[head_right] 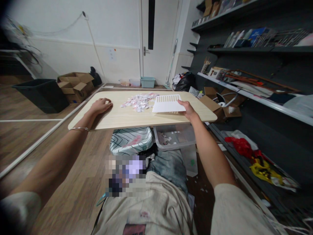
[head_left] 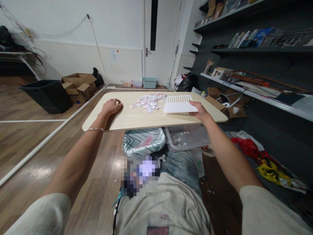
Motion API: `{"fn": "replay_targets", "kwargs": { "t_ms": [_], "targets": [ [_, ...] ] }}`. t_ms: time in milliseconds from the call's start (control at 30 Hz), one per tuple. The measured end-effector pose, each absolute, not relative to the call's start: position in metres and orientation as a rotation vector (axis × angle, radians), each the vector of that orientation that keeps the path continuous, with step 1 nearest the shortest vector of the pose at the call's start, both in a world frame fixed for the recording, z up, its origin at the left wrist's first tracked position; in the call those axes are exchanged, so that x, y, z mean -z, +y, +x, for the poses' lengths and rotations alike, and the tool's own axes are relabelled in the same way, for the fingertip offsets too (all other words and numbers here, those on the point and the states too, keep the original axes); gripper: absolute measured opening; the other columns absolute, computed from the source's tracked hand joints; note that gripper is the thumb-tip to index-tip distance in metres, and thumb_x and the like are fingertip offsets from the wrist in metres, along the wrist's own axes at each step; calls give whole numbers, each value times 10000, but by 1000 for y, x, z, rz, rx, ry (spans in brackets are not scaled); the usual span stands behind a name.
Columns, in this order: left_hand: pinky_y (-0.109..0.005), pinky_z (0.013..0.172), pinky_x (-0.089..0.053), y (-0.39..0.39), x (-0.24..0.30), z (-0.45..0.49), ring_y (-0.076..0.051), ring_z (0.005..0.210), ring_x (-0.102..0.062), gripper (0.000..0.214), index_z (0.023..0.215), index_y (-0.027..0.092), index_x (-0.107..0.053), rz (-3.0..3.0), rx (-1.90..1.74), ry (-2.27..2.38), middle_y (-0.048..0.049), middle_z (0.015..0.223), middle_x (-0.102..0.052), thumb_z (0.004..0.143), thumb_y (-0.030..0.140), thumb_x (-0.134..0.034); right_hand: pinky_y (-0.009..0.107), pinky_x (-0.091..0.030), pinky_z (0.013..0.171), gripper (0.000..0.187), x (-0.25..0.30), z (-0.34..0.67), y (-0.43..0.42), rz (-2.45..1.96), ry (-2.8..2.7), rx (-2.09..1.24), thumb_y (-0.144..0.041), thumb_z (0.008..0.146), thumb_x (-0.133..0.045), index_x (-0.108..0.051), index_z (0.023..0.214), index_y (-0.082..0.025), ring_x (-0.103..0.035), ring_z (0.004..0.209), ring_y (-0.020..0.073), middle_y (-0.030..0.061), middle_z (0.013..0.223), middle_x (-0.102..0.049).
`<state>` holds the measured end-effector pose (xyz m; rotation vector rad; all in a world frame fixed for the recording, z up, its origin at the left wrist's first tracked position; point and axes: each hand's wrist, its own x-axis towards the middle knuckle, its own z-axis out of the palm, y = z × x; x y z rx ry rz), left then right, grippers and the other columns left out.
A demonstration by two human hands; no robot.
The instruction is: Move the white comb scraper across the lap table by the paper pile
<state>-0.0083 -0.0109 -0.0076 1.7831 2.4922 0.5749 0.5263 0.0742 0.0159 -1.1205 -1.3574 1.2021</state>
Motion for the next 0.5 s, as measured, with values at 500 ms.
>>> {"fn": "replay_targets", "kwargs": {
  "t_ms": [500],
  "targets": [
    [-613,1349,-525,-9,8,-10,-482,1575,-670,637,1566,215,-826,1778,-558,2493,-249,1688,-725,1075,518,-557,309,-491,600,553,-16,530,71,-1105,-1517,-1245,-571,546,-1140,-729,659,-220,-646,616,196,57,636,-732]
  ]
}}
